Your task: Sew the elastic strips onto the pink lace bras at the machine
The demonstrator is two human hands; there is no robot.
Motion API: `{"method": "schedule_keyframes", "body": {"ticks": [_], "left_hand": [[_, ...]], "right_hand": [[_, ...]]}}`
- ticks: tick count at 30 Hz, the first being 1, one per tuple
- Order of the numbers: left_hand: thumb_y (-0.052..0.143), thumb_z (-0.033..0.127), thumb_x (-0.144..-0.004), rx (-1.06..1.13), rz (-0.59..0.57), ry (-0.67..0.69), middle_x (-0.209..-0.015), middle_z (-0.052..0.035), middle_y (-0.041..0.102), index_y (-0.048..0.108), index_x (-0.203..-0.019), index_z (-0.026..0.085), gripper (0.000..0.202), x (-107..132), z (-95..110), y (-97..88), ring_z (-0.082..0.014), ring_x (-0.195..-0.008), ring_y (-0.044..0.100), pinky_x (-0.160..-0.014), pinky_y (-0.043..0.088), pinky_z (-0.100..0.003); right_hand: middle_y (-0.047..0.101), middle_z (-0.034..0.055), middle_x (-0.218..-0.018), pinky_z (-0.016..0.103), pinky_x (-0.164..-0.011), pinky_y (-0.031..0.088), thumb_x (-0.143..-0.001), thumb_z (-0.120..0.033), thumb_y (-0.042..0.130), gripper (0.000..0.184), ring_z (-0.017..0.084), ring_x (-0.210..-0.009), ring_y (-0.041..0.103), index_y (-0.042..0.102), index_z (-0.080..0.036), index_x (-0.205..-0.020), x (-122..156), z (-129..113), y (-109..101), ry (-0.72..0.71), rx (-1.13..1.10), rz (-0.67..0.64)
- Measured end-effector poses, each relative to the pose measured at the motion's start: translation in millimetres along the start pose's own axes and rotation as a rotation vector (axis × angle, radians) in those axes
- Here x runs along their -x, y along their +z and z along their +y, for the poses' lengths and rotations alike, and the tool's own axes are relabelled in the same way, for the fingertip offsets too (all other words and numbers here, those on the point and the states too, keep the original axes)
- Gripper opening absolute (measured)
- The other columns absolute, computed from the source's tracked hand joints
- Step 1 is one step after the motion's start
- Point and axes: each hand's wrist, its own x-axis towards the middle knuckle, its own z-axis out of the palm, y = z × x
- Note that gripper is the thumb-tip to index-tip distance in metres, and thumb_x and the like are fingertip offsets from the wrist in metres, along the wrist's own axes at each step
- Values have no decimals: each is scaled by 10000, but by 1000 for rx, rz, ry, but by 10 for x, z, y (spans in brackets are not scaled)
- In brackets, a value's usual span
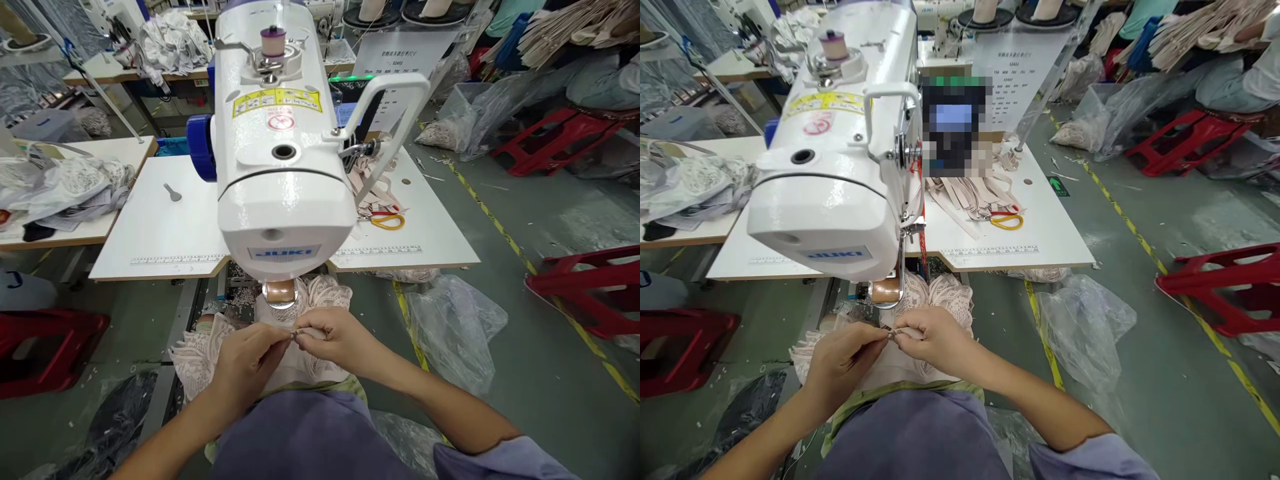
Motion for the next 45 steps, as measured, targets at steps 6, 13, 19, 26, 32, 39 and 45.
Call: {"method": "schedule_keyframes", "body": {"ticks": [6,13,19,26,32,39,45], "left_hand": [[572,170,-935,-18,-48,-46,-698,8,673,665,-922,178,95,-26,7,-27,-99,-603,619,-556,415,-188],[427,263,-1007,-175,-354,-144,-718,-1,668,645,-896,184,257,-81,-20,-50,-148,-624,624,-535,356,-243],[310,292,-1033,-363,-282,-48,-705,-11,609,579,-842,185,347,-61,-31,14,-173,-602,558,-545,304,-290],[384,322,-1022,-343,-263,-176,-658,29,622,564,-810,205,301,-177,-92,-26,-133,-564,582,-505,307,-253],[423,110,-967,-626,-15,279,-751,-5,672,532,-1206,174,270,-114,-461,-80,-149,-607,584,-541,349,-269],[419,17,-900,-726,-126,425,-722,-2,609,431,-1331,149,451,-116,-609,-156,-153,-545,502,-492,312,-290],[459,94,-886,-792,-336,154,-698,11,582,362,-1376,185,508,-150,-429,-126,-162,-536,535,-441,241,-282]], "right_hand": [[690,-7,-807,224,-673,416,-907,-180,565,146,126,-741,624,704,-211,-938,40,-1,8,-106,55,7],[705,0,-822,223,-674,432,-902,-154,576,135,129,-750,641,689,-207,-954,63,38,43,-178,159,66],[679,33,-856,241,-675,438,-916,-154,562,141,145,-788,621,689,-205,-950,87,75,108,-291,292,258],[589,-3,-701,231,-582,339,-825,-166,596,79,128,-666,544,665,-193,-798,-203,-12,-34,-226,288,237],[472,-30,-591,257,-548,240,-774,-143,557,235,98,-565,393,470,-179,-559,-576,-190,-244,-53,352,82],[349,-48,-540,269,-540,231,-804,-166,534,289,102,-535,304,402,-189,-548,-598,-189,-239,-78,456,56],[622,104,-1032,385,-837,422,-902,-314,585,169,265,-985,543,686,-229,-1008,-380,128,-5,-271,694,424]]}}
